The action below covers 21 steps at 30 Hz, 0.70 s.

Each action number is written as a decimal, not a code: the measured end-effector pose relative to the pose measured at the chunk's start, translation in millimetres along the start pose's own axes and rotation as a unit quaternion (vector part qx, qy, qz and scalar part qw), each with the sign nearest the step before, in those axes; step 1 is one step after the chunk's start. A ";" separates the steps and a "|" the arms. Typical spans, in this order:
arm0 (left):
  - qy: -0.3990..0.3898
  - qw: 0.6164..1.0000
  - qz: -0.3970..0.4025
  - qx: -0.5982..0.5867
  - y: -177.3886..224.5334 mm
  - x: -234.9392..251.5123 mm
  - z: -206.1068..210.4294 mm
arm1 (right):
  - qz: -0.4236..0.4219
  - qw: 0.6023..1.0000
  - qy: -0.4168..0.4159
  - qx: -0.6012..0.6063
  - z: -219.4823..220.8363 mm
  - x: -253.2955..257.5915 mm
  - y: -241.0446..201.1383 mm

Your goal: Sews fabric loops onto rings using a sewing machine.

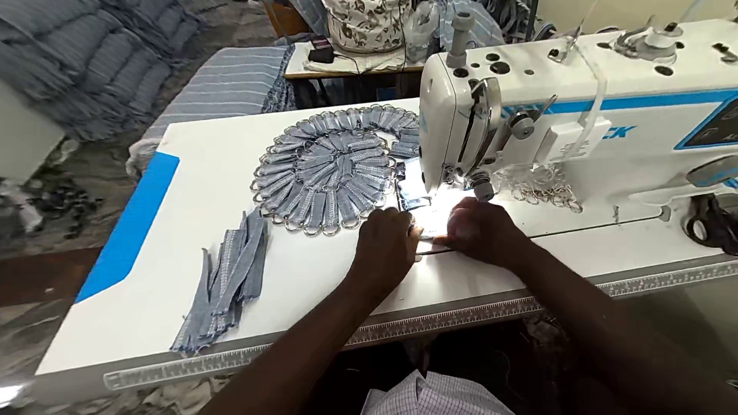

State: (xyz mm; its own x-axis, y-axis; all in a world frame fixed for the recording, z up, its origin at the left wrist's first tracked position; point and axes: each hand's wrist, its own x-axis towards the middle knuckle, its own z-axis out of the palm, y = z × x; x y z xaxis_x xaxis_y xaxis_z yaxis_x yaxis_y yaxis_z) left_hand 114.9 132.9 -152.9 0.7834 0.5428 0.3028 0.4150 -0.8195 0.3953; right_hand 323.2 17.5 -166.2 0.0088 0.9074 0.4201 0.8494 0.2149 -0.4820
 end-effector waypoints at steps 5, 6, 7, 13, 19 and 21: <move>-0.037 0.976 0.203 0.070 -3.0 13.9 7.4 | 0.027 0.999 -0.031 0.004 3.7 14.6 18.2; -0.049 0.974 0.206 0.081 -2.1 12.3 7.7 | 0.027 0.999 -0.023 0.001 4.4 14.2 17.7; -0.052 0.974 0.201 0.093 -1.3 10.7 8.9 | 0.026 1.000 -0.011 -0.005 5.0 14.2 17.8; -0.035 0.988 0.110 0.102 1.1 5.5 19.3 | 0.088 0.996 0.000 -0.021 12.3 21.4 28.7; -0.025 0.991 0.103 0.085 0.1 3.9 19.8 | 0.083 0.994 0.039 -0.064 -2.2 4.4 3.1; -0.031 0.990 0.104 0.085 -0.5 4.1 20.8 | 0.110 0.989 0.090 -0.048 -19.0 -17.4 -10.5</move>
State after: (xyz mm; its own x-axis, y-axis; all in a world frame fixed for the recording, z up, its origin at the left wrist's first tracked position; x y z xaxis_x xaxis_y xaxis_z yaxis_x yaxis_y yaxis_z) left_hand 127.6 131.7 -169.9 0.8850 0.3508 0.3063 0.3095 -0.9345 0.1759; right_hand 324.1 -7.4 -153.8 0.2864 0.8470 0.4478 0.8626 -0.0245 -0.5052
